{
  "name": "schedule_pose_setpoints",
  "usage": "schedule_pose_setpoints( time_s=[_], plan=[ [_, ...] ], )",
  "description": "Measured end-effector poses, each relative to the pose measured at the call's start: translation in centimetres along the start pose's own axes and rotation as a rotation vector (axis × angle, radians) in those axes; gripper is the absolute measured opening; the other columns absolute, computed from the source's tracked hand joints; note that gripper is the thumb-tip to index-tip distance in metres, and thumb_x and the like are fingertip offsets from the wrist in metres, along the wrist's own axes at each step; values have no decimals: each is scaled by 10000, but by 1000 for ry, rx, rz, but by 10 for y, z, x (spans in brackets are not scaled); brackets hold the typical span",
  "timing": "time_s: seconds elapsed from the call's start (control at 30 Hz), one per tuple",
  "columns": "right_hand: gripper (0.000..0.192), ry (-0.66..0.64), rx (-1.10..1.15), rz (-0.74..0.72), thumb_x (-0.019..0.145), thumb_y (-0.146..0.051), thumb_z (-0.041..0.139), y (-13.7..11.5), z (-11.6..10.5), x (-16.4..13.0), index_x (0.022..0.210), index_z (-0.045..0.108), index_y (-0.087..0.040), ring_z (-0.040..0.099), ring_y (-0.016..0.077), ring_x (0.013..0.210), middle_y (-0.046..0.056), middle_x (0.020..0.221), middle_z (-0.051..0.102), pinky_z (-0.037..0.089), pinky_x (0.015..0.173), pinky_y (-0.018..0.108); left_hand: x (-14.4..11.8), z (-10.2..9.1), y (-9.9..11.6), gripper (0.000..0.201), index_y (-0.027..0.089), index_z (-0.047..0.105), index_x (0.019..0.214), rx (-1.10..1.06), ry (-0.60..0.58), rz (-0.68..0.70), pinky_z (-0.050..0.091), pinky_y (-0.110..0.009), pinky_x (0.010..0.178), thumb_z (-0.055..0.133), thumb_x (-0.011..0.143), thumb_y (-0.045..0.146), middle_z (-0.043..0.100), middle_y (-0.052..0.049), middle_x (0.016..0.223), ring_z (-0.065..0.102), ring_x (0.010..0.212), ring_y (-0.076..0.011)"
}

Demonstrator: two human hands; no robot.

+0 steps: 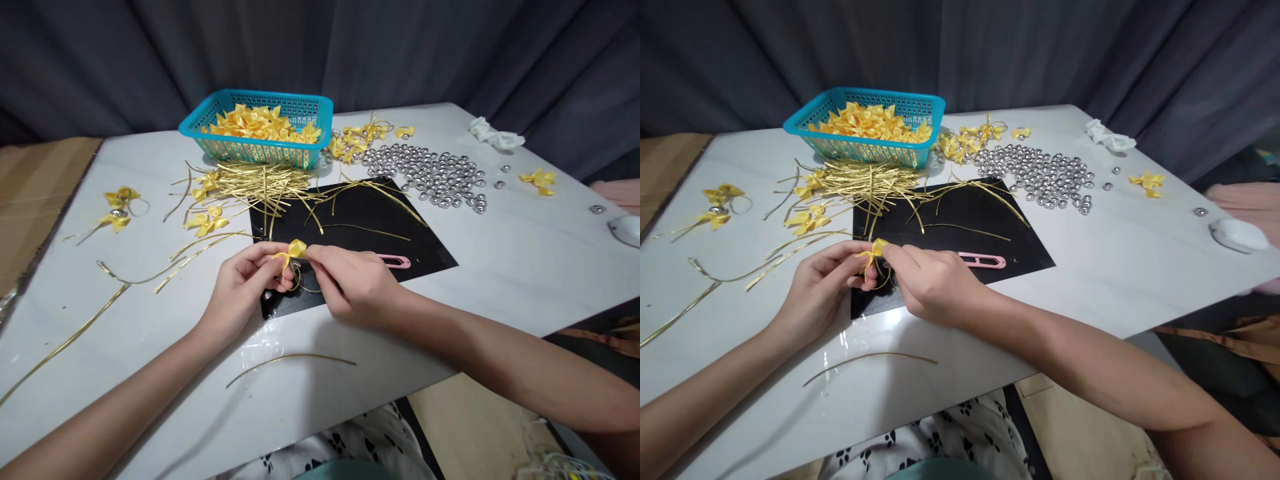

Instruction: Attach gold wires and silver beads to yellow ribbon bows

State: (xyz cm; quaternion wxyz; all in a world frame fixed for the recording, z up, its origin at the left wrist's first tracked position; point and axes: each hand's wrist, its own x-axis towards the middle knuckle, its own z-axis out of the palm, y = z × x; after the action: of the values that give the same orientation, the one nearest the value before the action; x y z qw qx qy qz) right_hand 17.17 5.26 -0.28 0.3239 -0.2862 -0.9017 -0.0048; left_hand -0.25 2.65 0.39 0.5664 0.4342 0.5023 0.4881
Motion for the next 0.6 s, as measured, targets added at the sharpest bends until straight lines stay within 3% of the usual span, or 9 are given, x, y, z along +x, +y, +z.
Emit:
schedule_pose_setpoints(
  time_s=[0.33,0.47,0.6],
  plan=[
    [203,-54,-61,8,852,-68,374,-4,2,0,956,542,-110,561,115,510,12,637,617,379,471,226,-1,1,-3,86,204,643,880,34,-35,87,464,-178,542,577,829,222,616,37,606,569,539,-80],
    [173,-79,-22,63,867,-91,372,-9,7,-2,924,534,-113,551,110,487,7,621,614,357,462,228,-5,4,0,88,204,629,894,143,-20,155,466,-185,546,563,838,220,615,34,610,573,544,-90],
    [170,-10,26,94,870,-89,365,-15,9,-2,890,533,-108,542,105,478,8,608,605,369,464,226,-11,6,1,140,207,651,920,313,-2,283,478,-184,579,526,857,206,629,19,653,589,587,-96]
  ],
)
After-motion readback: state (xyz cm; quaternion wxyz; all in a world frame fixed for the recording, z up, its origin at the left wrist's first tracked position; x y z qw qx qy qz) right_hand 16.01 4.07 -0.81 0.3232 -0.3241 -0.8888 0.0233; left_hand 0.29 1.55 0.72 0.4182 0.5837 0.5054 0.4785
